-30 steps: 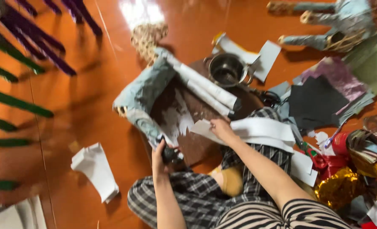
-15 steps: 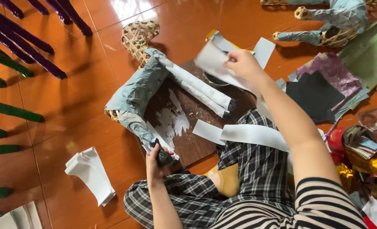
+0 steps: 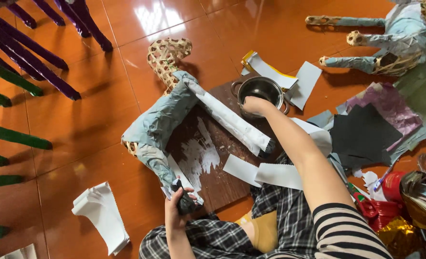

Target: Applying paper strips to a giraffe structure using glue and scissors

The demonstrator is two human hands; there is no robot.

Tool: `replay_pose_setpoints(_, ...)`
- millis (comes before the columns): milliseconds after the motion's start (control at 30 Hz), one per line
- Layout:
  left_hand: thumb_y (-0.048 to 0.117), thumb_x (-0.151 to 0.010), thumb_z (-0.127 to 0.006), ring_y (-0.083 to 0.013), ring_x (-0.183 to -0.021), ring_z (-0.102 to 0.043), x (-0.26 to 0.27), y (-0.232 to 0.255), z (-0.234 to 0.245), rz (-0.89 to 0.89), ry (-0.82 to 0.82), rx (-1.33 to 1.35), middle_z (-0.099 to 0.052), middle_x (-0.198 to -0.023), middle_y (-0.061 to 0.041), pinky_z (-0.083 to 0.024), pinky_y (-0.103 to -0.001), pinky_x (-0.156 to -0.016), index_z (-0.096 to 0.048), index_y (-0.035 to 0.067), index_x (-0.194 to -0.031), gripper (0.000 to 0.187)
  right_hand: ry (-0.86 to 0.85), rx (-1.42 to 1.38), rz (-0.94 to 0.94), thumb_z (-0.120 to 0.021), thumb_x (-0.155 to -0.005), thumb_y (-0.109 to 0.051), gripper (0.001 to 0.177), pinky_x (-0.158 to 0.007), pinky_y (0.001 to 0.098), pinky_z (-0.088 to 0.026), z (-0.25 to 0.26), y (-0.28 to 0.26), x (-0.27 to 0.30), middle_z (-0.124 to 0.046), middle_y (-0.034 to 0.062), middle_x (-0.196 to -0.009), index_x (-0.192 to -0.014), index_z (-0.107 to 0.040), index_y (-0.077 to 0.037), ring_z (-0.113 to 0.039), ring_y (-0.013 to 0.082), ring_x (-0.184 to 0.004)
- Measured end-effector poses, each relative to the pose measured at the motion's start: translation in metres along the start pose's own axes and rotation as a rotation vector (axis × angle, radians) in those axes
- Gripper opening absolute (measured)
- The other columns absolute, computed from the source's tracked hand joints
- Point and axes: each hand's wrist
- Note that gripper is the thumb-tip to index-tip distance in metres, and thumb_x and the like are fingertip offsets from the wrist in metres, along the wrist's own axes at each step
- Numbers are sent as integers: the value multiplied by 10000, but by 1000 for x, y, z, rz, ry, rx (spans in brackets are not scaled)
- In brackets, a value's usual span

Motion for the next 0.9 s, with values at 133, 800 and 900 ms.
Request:
replay_pose_setpoints(133, 67, -938, -610, -400, -1227, -643, -1, 5, -15, 62, 124, 11, -616, -1408, -239, -588, -553, -883, -465, -7, -1625, 706, -199, -217, -146, -476, -899, -215, 610, -1223, 561, -422, 24, -22, 31, -606, 227, -1558, -1454, -647, -30, -534, 467, -1434)
replay_pose_setpoints(800, 309, -1048, -715, -191, -604, -655, -17, -29, -1, -14, 107, 226, -695, -803, -88, -596, -328, -550, -656, 86, -1370, 397, 118, -911, 629, -376, -1157, -229, 485, -1299, 474, -406, 24, -225, 327, -348, 150, -1777, -1628, -456, -144, -451, 337, -1572)
replay_pose_setpoints(900, 474, -987, -761, -191, -843, -744, -25, -39, 14, -7, 167, 268, -776, -1101, -116, -629, -276, -667, -681, 16, -1285, 552, -347, -1806, 243, -756, -938, -284, 679, -1203, 330, -493, -19, -332, 349, -655, 168, -1473, -1522, -576, 13, -621, 243, -1363)
Point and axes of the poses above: each hand's wrist, its own x-axis away from the middle knuckle, its own z-axis out of the back of the hand, y = z × x
